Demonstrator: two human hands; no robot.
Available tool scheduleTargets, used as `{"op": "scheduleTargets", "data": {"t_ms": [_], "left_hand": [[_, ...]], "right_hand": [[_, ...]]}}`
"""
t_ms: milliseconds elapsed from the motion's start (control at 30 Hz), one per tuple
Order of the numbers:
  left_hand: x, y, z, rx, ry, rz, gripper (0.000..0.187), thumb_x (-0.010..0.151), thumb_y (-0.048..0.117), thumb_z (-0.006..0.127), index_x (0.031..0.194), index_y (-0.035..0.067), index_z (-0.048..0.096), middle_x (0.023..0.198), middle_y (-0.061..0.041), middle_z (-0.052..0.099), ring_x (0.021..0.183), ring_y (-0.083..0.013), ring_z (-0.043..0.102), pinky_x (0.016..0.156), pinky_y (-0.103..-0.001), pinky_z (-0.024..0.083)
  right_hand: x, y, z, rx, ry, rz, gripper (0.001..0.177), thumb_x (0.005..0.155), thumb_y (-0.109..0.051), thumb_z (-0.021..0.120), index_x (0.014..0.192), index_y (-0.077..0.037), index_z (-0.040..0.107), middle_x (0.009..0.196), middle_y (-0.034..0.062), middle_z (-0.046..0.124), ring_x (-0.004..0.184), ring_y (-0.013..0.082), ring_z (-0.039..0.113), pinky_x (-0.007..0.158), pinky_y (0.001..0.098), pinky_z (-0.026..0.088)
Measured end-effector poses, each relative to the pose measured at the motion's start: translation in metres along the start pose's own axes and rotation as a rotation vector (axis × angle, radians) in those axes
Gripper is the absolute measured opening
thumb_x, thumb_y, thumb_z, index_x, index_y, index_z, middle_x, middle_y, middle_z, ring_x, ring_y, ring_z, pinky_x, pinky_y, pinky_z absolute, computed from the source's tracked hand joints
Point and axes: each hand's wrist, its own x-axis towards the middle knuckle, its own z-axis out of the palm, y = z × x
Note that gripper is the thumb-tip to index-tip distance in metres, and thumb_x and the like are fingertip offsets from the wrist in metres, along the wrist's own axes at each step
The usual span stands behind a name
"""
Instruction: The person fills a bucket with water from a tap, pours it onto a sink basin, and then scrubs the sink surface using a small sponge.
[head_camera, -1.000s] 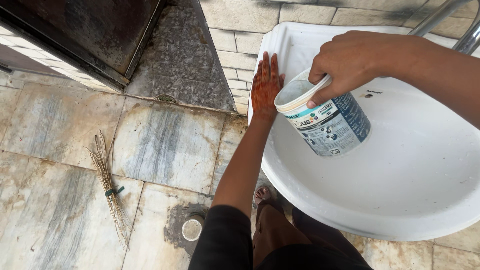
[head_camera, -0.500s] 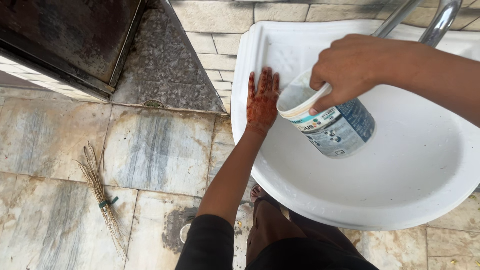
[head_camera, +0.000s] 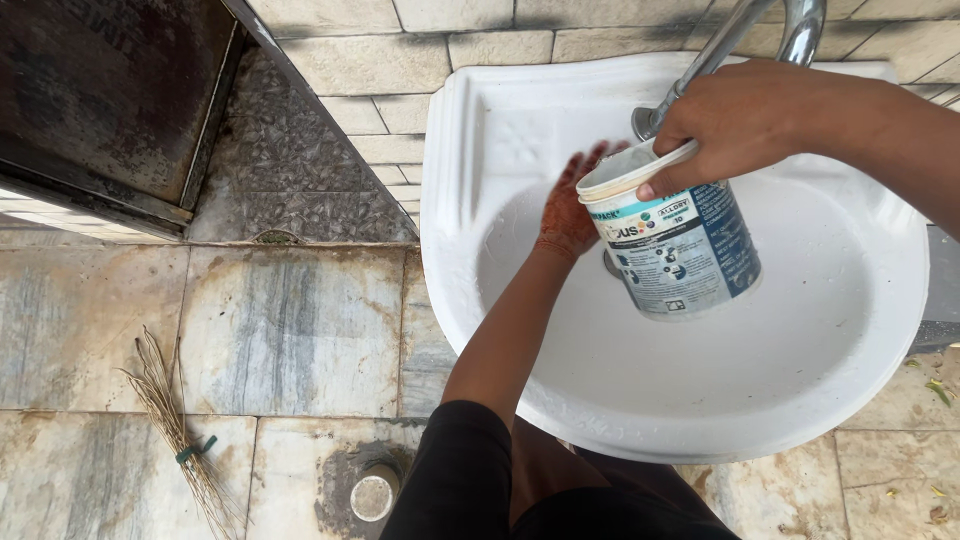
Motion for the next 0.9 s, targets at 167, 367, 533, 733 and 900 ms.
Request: {"op": "scheduleTargets", "data": {"t_ms": [167,367,533,733,900], "left_hand": [[0.011,-0.032,-0.024,0.126,-0.075,-0.552,0.069,0.106,0.050,0.037,0.166,0.022,0.017,0.174,-0.006,0.003,0.160,-0.0298,0.002,0.126,-0.059,0.002],[0.002,0.018,-0.056,0.031,-0.164,-0.332,0.073,0.100,0.055,0.042,0.165,0.026,0.023,0.172,-0.008,0.002,0.159,-0.0289,0.001,0.126,-0.061,0.001],[-0.018,0.033,-0.048,-0.003,-0.112,-0.062,0.061,0.105,0.050,0.045,0.161,0.029,0.031,0.174,0.000,0.007,0.162,-0.0219,0.005,0.132,-0.059,0.004],[-0.020,0.050,-0.022,0.280,-0.022,0.167,0.064,0.105,0.031,0.050,0.165,0.025,0.027,0.173,0.003,0.008,0.159,-0.0196,0.008,0.132,-0.044,0.013],[0.020,0.081,-0.011,-0.116,0.054,-0.099,0.065,0.108,0.031,0.045,0.166,0.014,0.021,0.173,-0.006,0.007,0.160,-0.0249,0.006,0.133,-0.044,0.012]], "right_hand": [[-0.002,0.002,-0.007,0.056,0.065,-0.029,0.068,0.082,-0.071,0.060,0.117,-0.015,0.079,0.084,0.0117,0.080,0.083,0.0272,0.078,0.072,0.0440,0.060],[-0.032,0.000,-0.008,0.005,0.024,-0.028,0.060,0.080,-0.069,0.062,0.101,-0.017,0.083,0.073,0.0109,0.077,0.074,0.0280,0.077,0.071,0.0433,0.059],[-0.060,0.022,0.023,-0.001,-0.022,-0.045,0.052,0.086,-0.068,0.064,0.093,-0.019,0.082,0.062,0.0066,0.072,0.061,0.0227,0.072,0.062,0.0383,0.054],[-0.078,0.062,0.070,0.075,-0.123,0.052,0.051,0.084,-0.070,0.068,0.089,-0.022,0.083,0.060,0.0030,0.072,0.058,0.0191,0.072,0.060,0.0380,0.052],[-0.062,0.104,0.096,0.155,-0.049,0.090,0.059,0.084,-0.073,0.064,0.101,-0.020,0.084,0.074,0.0075,0.074,0.071,0.0227,0.071,0.066,0.0385,0.055]]}}
